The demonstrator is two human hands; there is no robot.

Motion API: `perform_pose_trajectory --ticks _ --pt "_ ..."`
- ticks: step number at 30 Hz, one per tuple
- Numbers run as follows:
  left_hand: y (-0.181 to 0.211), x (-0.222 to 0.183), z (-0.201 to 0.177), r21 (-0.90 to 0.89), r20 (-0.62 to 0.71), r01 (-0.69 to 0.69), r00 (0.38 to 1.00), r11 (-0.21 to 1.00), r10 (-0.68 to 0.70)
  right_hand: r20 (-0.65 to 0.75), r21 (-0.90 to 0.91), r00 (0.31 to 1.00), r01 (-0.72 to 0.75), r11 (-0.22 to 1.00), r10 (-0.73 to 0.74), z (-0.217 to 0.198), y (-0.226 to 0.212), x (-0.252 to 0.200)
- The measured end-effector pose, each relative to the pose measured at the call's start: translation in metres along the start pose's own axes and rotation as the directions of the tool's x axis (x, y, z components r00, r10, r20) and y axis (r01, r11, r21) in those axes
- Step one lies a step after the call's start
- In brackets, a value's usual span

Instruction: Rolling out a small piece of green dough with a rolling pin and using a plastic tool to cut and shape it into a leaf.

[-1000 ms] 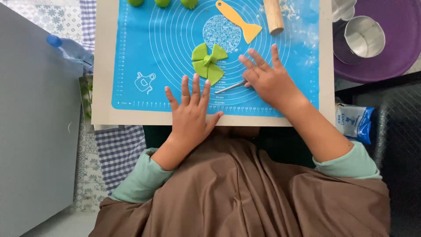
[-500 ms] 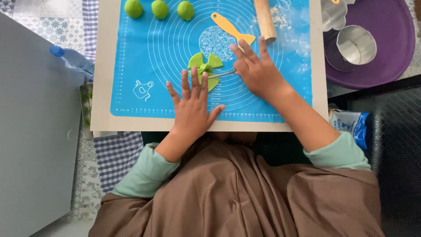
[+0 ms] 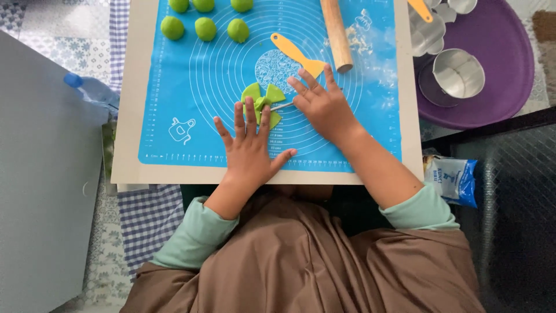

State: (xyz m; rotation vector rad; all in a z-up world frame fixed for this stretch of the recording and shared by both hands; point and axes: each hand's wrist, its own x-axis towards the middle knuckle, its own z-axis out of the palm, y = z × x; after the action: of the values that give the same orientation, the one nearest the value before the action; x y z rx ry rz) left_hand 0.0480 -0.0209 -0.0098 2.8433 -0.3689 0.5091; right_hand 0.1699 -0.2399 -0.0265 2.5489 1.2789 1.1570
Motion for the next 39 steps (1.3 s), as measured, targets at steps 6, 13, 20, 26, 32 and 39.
perform_pose_trajectory --ticks 6,13,20,26,32,39 --pt "0.002 0.002 0.001 -0.005 0.029 0.025 0.999 1.0 -0.025 0.276 0.233 0.953 -0.193 0.953 0.126 -0.019 -0.024 0.008" --pt "0.001 0.0 0.003 -0.007 0.02 0.025 0.999 1.0 -0.025 0.495 0.418 0.868 -0.287 0.862 0.049 -0.016 -0.044 0.0" --pt "0.003 -0.005 -0.001 -0.029 0.048 0.031 0.998 0.999 -0.029 0.57 0.356 0.821 -0.295 0.887 0.044 -0.022 -0.049 -0.007" --pt "0.009 -0.012 -0.006 -0.01 0.094 0.068 0.993 0.998 -0.067 0.55 0.377 0.833 -0.309 0.873 0.058 -0.026 -0.051 -0.013" --pt "0.009 -0.011 -0.008 -0.005 0.135 0.073 0.988 0.997 -0.072 0.532 0.393 0.843 -0.321 0.862 0.071 -0.029 -0.051 -0.016" --pt "0.005 -0.013 -0.008 -0.036 0.115 0.053 0.992 0.998 -0.049 0.531 0.354 0.842 -0.322 0.878 0.095 -0.031 -0.058 0.002"
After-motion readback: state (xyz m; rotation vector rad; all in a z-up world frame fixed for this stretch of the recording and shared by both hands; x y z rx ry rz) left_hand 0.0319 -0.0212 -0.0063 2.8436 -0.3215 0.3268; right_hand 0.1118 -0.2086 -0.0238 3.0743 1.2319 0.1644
